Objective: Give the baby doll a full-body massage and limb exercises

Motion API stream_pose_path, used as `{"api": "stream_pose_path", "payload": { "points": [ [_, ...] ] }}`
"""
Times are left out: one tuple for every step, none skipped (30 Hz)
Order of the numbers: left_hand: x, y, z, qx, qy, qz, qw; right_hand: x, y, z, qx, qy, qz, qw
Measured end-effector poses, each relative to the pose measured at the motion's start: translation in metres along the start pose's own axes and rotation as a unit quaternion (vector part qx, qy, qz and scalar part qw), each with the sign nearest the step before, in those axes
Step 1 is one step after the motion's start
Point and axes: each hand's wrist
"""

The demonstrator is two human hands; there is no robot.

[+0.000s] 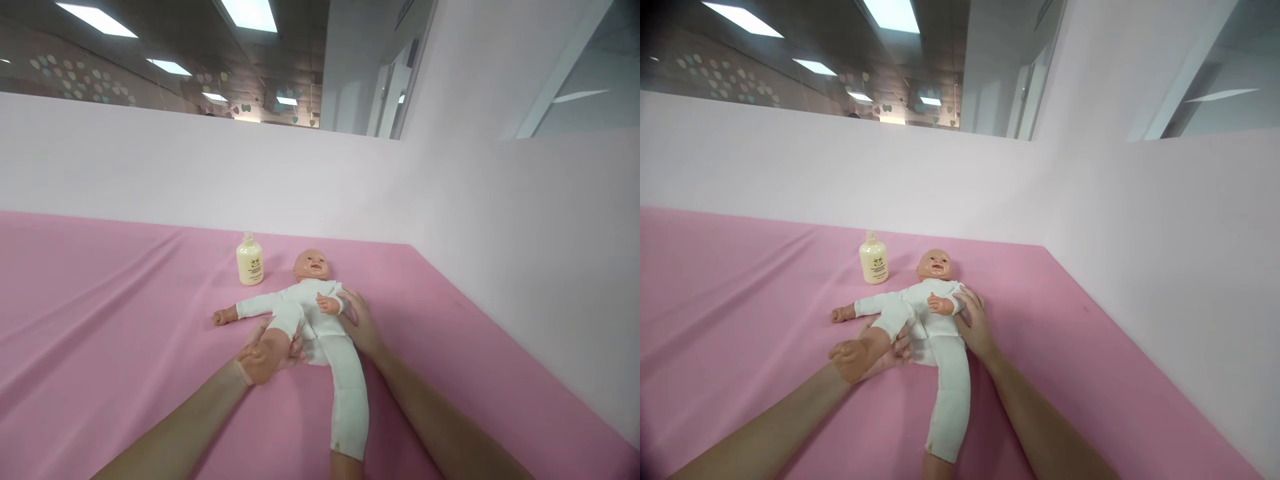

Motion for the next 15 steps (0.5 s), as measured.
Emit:
{"api": "stream_pose_path", "payload": {
  "points": [
    [0.003, -0.002, 0.0, -0.003, -0.001, -0.006, 1.0, 0.001, 0.0, 0.001, 0.006, 0.03, 0.007, 0.999],
    [0.006, -0.004, 0.0, -0.005, 0.006, -0.023, 1.0, 0.003, 0.0, 0.003, 0.017, 0.068, 0.014, 0.997],
    [0.009, -0.007, 0.0, -0.012, 0.023, -0.049, 0.998, 0.004, 0.0, 0.004, 0.033, 0.109, 0.024, 0.993],
    [0.011, -0.009, 0.0, -0.022, 0.047, -0.083, 0.995, 0.006, 0.001, 0.004, 0.05, 0.153, 0.036, 0.986],
    [0.012, -0.012, 0.0, -0.036, 0.074, -0.117, 0.99, 0.007, 0.001, 0.005, 0.066, 0.194, 0.048, 0.977],
    [0.012, -0.014, -0.001, -0.058, 0.099, -0.15, 0.982, 0.007, 0.003, 0.005, 0.078, 0.23, 0.062, 0.968],
    [0.009, -0.016, -0.002, -0.089, 0.121, -0.176, 0.973, 0.007, 0.004, 0.005, 0.085, 0.257, 0.079, 0.959],
    [0.006, -0.018, -0.003, -0.122, 0.142, -0.192, 0.963, 0.007, 0.005, 0.005, 0.087, 0.275, 0.101, 0.952],
    [0.003, -0.02, -0.003, -0.153, 0.165, -0.195, 0.955, 0.006, 0.007, 0.006, 0.088, 0.284, 0.126, 0.946],
    [0.0, -0.021, -0.003, -0.179, 0.192, -0.19, 0.946, 0.006, 0.009, 0.008, 0.089, 0.291, 0.153, 0.94],
    [-0.003, -0.023, -0.003, -0.199, 0.221, -0.18, 0.938, 0.005, 0.01, 0.01, 0.094, 0.299, 0.18, 0.932],
    [-0.003, -0.024, -0.002, -0.214, 0.249, -0.168, 0.929, 0.004, 0.011, 0.013, 0.108, 0.311, 0.204, 0.922],
    [-0.002, -0.025, -0.001, -0.225, 0.272, -0.156, 0.922, 0.003, 0.012, 0.017, 0.13, 0.328, 0.225, 0.908],
    [0.002, -0.025, 0.001, -0.231, 0.287, -0.146, 0.918, 0.002, 0.013, 0.021, 0.155, 0.349, 0.238, 0.893],
    [0.007, -0.025, 0.002, -0.232, 0.293, -0.138, 0.917, 0.002, 0.013, 0.025, 0.179, 0.372, 0.246, 0.877]
  ]
}}
Point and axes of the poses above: each hand's wrist, its own y-axis towards the middle knuckle, its own x-axis out of the palm, z = x × y, and after that the axes turned 9 degrees about -z, right-handed
